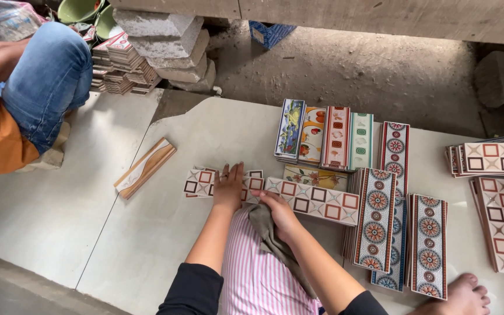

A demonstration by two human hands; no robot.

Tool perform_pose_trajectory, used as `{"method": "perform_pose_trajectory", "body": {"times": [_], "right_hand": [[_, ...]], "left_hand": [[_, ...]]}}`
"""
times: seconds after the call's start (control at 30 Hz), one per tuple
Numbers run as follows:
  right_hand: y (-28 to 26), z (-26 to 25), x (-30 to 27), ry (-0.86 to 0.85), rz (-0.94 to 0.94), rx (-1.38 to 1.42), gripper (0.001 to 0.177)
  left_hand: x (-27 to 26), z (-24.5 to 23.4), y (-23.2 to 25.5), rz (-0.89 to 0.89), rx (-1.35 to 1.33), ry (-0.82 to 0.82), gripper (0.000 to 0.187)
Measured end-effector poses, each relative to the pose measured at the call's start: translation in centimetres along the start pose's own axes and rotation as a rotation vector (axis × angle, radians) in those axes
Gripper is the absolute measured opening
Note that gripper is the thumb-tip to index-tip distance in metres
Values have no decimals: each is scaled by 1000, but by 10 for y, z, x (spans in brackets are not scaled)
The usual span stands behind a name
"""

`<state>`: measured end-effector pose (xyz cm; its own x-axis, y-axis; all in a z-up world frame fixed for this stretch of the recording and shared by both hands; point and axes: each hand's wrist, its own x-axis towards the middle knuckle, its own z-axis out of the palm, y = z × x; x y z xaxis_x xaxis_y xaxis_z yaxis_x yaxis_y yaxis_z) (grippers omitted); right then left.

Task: The person sits on the floor and wipes the surface of rectangular decorative tiles with a cloth. They pick up tiles one by one from a pile, wipe them, and place them back down. Another person is visible in the background performing a similar task.

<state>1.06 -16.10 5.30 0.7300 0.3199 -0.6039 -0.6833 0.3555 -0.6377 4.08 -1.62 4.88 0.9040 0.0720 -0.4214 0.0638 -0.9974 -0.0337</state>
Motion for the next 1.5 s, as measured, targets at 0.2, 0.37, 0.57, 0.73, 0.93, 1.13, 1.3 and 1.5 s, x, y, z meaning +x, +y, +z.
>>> {"method": "perform_pose_trajectory", "body": {"times": [0.2, 0.37, 0.57, 0.73, 0.93, 1.13, 1.3, 1.5], "right_hand": [[15, -10, 8, -17, -44, 80, 27], [13, -10, 5, -9, -82, 111, 24], [12, -9, 3, 6, -102, 115, 22], [19, -11, 10, 2, -117, 94, 21], [17, -11, 6, 14, -121, 67, 20], [19, -12, 10, 24, -124, 72, 20], [19, -11, 10, 31, -128, 76, 18], [20, -16, 15, 45, -136, 91, 18]], "left_hand": [[40, 37, -7, 104, 65, 25, 78], [39, 35, -8, 143, 110, 56, 80], [29, 25, -5, 178, 223, 98, 66], [11, -1, 2, 230, 228, 94, 57], [10, -2, 5, 257, 312, 68, 62], [15, 0, 4, 263, 297, 58, 64], [20, 7, 4, 265, 284, 72, 62], [25, 5, 12, 222, 377, 1, 77]]}}
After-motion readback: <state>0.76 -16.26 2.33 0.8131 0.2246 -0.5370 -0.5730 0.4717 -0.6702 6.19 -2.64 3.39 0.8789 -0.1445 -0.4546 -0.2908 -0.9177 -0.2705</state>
